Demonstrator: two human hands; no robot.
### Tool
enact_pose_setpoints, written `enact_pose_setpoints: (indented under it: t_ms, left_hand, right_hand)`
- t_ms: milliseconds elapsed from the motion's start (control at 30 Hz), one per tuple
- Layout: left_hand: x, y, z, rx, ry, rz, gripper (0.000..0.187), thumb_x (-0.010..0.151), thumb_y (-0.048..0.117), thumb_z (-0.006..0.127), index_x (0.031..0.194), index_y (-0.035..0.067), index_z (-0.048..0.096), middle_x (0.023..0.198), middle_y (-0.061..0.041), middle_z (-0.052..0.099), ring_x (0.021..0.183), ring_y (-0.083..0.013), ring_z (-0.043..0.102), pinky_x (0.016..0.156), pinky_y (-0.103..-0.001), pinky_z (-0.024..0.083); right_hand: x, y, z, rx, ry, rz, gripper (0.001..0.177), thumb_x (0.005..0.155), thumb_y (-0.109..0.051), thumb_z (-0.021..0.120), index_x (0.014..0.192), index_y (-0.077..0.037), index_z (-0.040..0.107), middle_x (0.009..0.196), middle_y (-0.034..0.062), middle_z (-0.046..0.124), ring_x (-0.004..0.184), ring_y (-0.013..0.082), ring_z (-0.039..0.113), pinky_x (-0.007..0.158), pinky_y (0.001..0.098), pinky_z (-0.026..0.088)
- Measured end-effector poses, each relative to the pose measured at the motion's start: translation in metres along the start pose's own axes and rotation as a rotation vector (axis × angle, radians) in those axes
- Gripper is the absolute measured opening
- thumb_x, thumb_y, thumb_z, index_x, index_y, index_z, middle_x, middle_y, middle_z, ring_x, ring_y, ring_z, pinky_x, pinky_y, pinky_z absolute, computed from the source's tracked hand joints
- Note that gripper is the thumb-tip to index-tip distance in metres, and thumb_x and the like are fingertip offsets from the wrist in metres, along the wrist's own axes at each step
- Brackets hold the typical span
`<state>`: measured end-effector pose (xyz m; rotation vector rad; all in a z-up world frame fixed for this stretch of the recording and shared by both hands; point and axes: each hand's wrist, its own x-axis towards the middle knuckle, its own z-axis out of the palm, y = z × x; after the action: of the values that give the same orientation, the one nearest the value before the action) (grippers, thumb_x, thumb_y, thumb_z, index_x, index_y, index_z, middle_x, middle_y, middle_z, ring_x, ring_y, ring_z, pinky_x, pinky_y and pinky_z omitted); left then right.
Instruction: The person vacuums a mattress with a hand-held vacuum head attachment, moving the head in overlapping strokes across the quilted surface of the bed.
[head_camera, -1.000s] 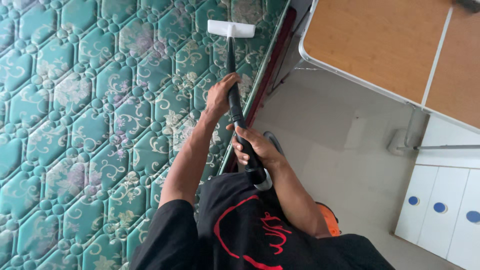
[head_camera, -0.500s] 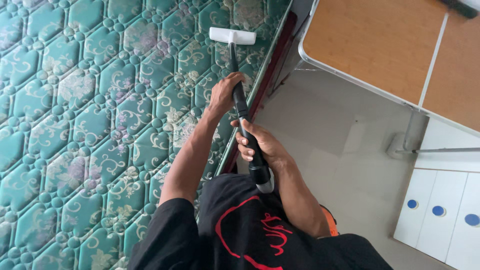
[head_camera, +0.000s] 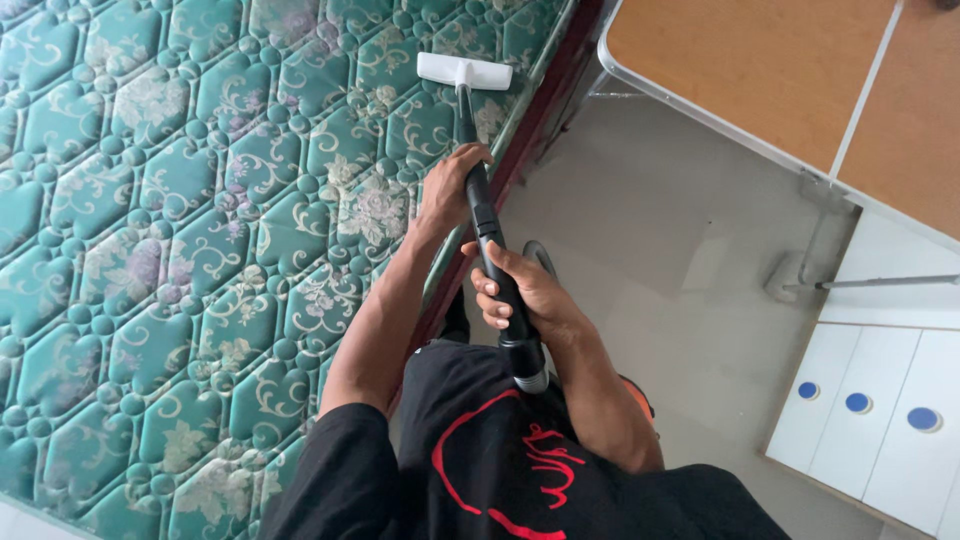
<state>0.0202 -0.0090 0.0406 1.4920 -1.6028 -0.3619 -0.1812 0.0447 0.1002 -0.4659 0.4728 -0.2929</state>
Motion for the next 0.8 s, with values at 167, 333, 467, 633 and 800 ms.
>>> enact_pose_setpoints:
  t_ms: [167, 333, 467, 633, 800]
  left_hand:
    - [-0.040, 0.003, 0.012, -0.001, -0.004, -0.050, 0.022, 0.085, 0.005, 0.068, 0.107, 0.011, 0.066, 0.118, -0.010, 0.071, 0.102, -0.0403, 0.069, 0.082, -0.047, 0.054]
    - [-0.074, 0.034, 0.000, -0.015, -0.002, -0.037, 0.020, 0.087, 0.007, 0.070, 0.107, 0.009, 0.067, 0.118, -0.011, 0.070, 0.102, -0.0403, 0.069, 0.082, -0.046, 0.055]
    - [-0.099, 0.050, -0.007, 0.013, -0.020, -0.012, 0.028, 0.085, 0.005, 0.067, 0.113, 0.009, 0.067, 0.127, -0.012, 0.069, 0.108, -0.0409, 0.068, 0.087, -0.046, 0.055]
    - [-0.112, 0.062, -0.006, -0.034, -0.018, -0.063, 0.025, 0.089, 0.013, 0.074, 0.112, 0.009, 0.067, 0.127, -0.012, 0.069, 0.110, -0.0407, 0.067, 0.089, -0.046, 0.055]
    - [-0.111, 0.051, -0.002, -0.055, 0.004, -0.034, 0.023, 0.088, 0.013, 0.074, 0.110, 0.010, 0.067, 0.127, -0.011, 0.069, 0.110, -0.0395, 0.069, 0.090, -0.046, 0.056]
  right_hand:
    - [-0.034, 0.023, 0.008, 0.006, 0.003, 0.008, 0.054, 0.102, -0.044, 0.062, 0.137, -0.005, 0.047, 0.078, 0.0017, 0.051, 0.052, 0.0091, 0.048, 0.046, 0.0260, 0.043]
    - [-0.065, 0.051, 0.020, 0.051, -0.056, 0.015, 0.053, 0.103, -0.042, 0.063, 0.138, -0.006, 0.046, 0.079, 0.0028, 0.051, 0.053, 0.0104, 0.049, 0.049, 0.0260, 0.044]
    - [-0.086, 0.070, 0.025, 0.101, -0.090, 0.012, 0.052, 0.104, -0.041, 0.063, 0.138, -0.005, 0.046, 0.078, 0.0027, 0.050, 0.053, 0.0104, 0.049, 0.048, 0.0268, 0.044]
    - [-0.100, 0.078, 0.032, 0.102, -0.076, 0.002, 0.051, 0.104, -0.038, 0.063, 0.138, -0.004, 0.046, 0.078, 0.0036, 0.050, 0.053, 0.0113, 0.049, 0.048, 0.0270, 0.044]
    - [-0.092, 0.079, 0.032, 0.057, -0.063, 0.012, 0.052, 0.103, -0.039, 0.063, 0.138, -0.004, 0.045, 0.079, 0.0042, 0.052, 0.051, 0.0113, 0.050, 0.047, 0.0267, 0.044]
